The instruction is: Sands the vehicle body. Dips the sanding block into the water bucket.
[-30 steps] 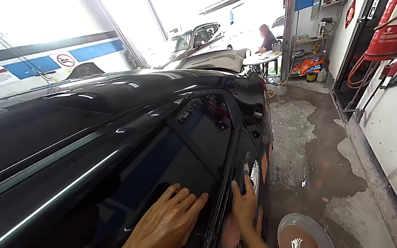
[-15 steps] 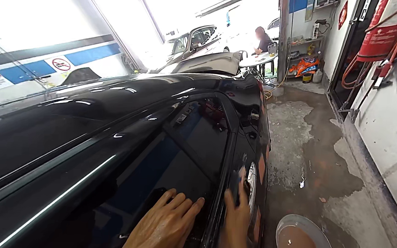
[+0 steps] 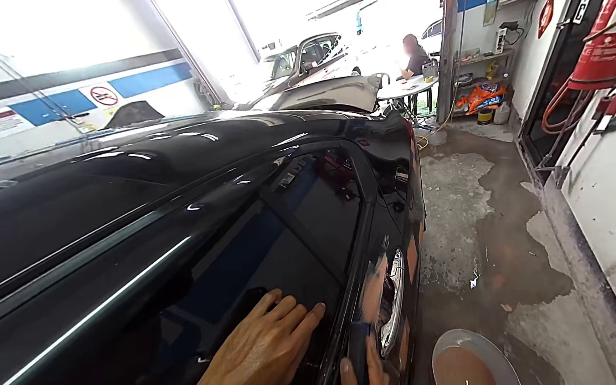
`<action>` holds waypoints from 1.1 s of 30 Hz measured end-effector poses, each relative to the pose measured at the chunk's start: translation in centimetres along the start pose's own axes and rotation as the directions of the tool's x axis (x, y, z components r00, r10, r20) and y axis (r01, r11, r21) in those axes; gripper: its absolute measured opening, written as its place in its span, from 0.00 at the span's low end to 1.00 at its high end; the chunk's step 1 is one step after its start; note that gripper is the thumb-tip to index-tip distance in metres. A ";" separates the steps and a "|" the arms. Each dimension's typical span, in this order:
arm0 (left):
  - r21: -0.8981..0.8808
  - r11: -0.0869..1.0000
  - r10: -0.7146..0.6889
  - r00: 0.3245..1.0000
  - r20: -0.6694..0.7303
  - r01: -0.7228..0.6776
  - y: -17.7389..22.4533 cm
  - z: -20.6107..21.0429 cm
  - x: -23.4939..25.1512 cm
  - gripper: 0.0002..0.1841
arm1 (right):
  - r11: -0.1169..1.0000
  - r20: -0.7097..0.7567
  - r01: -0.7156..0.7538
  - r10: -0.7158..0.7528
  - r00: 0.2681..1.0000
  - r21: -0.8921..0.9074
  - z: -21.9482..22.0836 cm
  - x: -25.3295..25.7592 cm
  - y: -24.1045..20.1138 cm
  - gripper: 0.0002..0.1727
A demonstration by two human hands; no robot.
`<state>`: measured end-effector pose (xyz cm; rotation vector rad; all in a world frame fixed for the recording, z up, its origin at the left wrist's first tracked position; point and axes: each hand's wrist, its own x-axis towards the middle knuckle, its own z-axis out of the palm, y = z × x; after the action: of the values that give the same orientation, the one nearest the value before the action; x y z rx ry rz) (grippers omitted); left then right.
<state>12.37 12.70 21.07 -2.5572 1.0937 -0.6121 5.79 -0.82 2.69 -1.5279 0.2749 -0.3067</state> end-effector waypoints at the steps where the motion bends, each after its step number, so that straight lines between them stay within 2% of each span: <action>1: 0.001 1.000 0.000 1.000 0.000 0.000 0.0 0.0 0.0 0.17 | 1.000 -0.025 -0.006 0.005 1.000 -0.008 0.2 1.9 -0.1 0.36; 4: 0.015 1.000 0.008 1.000 -0.020 -0.008 -0.1 0.1 0.1 0.17 | 0.997 -0.138 -0.081 0.078 0.987 -0.019 1.7 11.7 -0.1 0.35; 5: 0.012 1.000 0.010 1.000 -0.025 -0.010 0.1 0.2 0.0 0.18 | 0.993 -0.145 -0.119 0.116 0.983 -0.014 1.8 12.6 -0.1 0.35; 7: 0.012 1.000 0.012 1.000 -0.028 -0.012 0.1 0.2 -0.1 0.18 | 0.995 -0.092 -0.088 0.084 0.992 -0.040 1.1 8.8 -0.4 0.36; 9: 0.009 1.000 0.009 1.000 -0.030 -0.008 0.0 0.3 0.0 0.18 | 0.999 -0.022 -0.012 0.011 1.000 -0.038 -0.1 1.9 -0.3 0.37; 11: 0.007 1.000 0.007 1.000 -0.027 -0.006 -0.1 0.4 -0.1 0.18 | 0.999 0.027 -0.037 0.038 0.999 -0.023 -0.6 -1.0 0.0 0.38; 13: 0.009 1.000 0.010 1.000 -0.029 -0.009 -0.2 0.4 -0.1 0.18 | 0.997 -0.050 -0.038 0.035 0.998 -0.064 0.0 2.8 0.1 0.36; 15: 0.009 1.000 0.014 0.999 -0.039 -0.014 -0.3 0.4 0.1 0.18 | 0.991 -0.133 -0.110 0.100 0.986 -0.073 1.1 8.5 -0.2 0.35; 16: 0.007 1.000 0.015 0.999 -0.042 -0.014 -0.2 0.4 0.1 0.18 | 0.985 -0.143 -0.154 0.142 0.979 -0.073 1.3 9.4 -0.4 0.35; 17: 0.005 1.000 0.014 0.999 -0.038 -0.014 -0.1 0.3 -0.1 0.18 | 0.985 -0.129 -0.158 0.148 0.981 -0.074 1.1 8.3 -0.5 0.35; 19: 0.000 1.000 0.015 0.999 -0.045 -0.015 -0.2 0.3 0.1 0.18 | 0.994 -0.084 -0.076 0.069 0.994 -0.078 0.3 3.4 -0.8 0.36; 21: -0.006 1.000 0.011 0.999 -0.048 -0.012 -0.3 0.3 0.2 0.17 | 0.995 -0.019 -0.082 0.081 0.997 -0.053 -0.4 0.6 -0.5 0.38; 25: -0.002 1.000 0.010 0.999 -0.035 -0.010 -0.1 0.2 0.1 0.18 | 0.979 -0.118 -0.186 0.176 0.977 -0.084 0.7 7.9 -0.6 0.36; 26: -0.002 1.000 0.011 1.000 -0.029 -0.012 0.0 0.2 0.0 0.18 | 0.973 -0.117 -0.215 0.204 0.972 -0.084 0.7 8.1 -0.7 0.36; 30: 0.002 1.000 0.014 0.999 -0.035 -0.014 -0.1 0.3 0.2 0.18 | 0.994 -0.017 -0.079 0.078 0.997 -0.077 -0.6 -0.4 -0.2 0.38; 31: 0.006 1.000 0.013 0.999 -0.030 -0.013 -0.1 0.3 0.1 0.18 | 0.995 -0.007 -0.072 0.072 0.997 -0.074 -0.7 -0.9 0.2 0.38; 33: 0.002 1.000 0.012 1.000 -0.017 -0.012 0.0 0.2 0.1 0.17 | 0.993 -0.067 -0.075 0.070 0.995 -0.088 -0.2 2.3 0.4 0.37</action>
<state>12.52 12.68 20.94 -2.5466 1.1122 -0.6334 7.87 -1.84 2.37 -1.5947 0.3983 -0.2889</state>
